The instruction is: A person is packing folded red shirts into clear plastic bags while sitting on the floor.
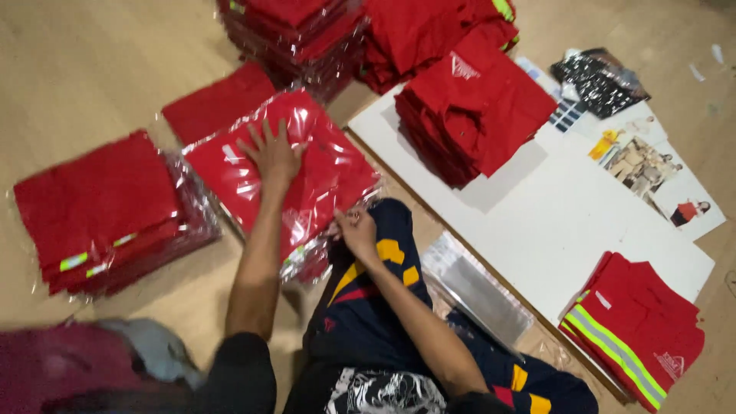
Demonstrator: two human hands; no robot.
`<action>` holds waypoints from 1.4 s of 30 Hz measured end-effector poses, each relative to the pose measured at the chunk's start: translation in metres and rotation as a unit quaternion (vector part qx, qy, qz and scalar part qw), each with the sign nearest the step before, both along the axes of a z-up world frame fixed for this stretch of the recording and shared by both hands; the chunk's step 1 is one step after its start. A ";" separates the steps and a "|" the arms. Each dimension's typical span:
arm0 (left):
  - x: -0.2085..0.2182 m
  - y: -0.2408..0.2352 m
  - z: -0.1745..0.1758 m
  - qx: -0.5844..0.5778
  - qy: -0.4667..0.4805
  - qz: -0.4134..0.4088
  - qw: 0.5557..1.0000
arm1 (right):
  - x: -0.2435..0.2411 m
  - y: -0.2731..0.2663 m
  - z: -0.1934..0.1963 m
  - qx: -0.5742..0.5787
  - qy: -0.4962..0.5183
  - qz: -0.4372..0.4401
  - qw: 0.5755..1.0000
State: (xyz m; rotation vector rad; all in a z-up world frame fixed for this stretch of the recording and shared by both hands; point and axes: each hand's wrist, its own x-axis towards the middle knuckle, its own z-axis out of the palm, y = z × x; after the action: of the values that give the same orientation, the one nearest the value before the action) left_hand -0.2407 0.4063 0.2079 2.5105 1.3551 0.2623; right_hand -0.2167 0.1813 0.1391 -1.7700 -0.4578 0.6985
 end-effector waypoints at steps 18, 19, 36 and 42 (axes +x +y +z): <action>-0.001 -0.072 0.015 -0.026 0.045 0.025 0.998 | 0.010 -0.024 0.091 -0.150 -0.019 0.030 0.988; 0.002 -0.072 0.018 -0.015 0.046 0.012 0.999 | 0.008 -0.025 0.105 -0.119 -0.051 0.004 0.992; 0.075 -0.168 -0.013 0.142 -0.178 -0.164 0.960 | 0.046 -0.076 0.027 0.052 -0.119 -0.046 0.990; 0.127 -0.280 -0.091 -0.001 -0.249 -0.382 0.890 | 0.086 -0.189 -0.038 -0.072 -0.108 -0.185 0.974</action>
State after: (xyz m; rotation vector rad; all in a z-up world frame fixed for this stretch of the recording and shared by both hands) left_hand -0.1137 0.1265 0.1168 2.4968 0.1380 0.6545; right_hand -0.1309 -0.0076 0.1009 -2.0074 -0.2135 0.2832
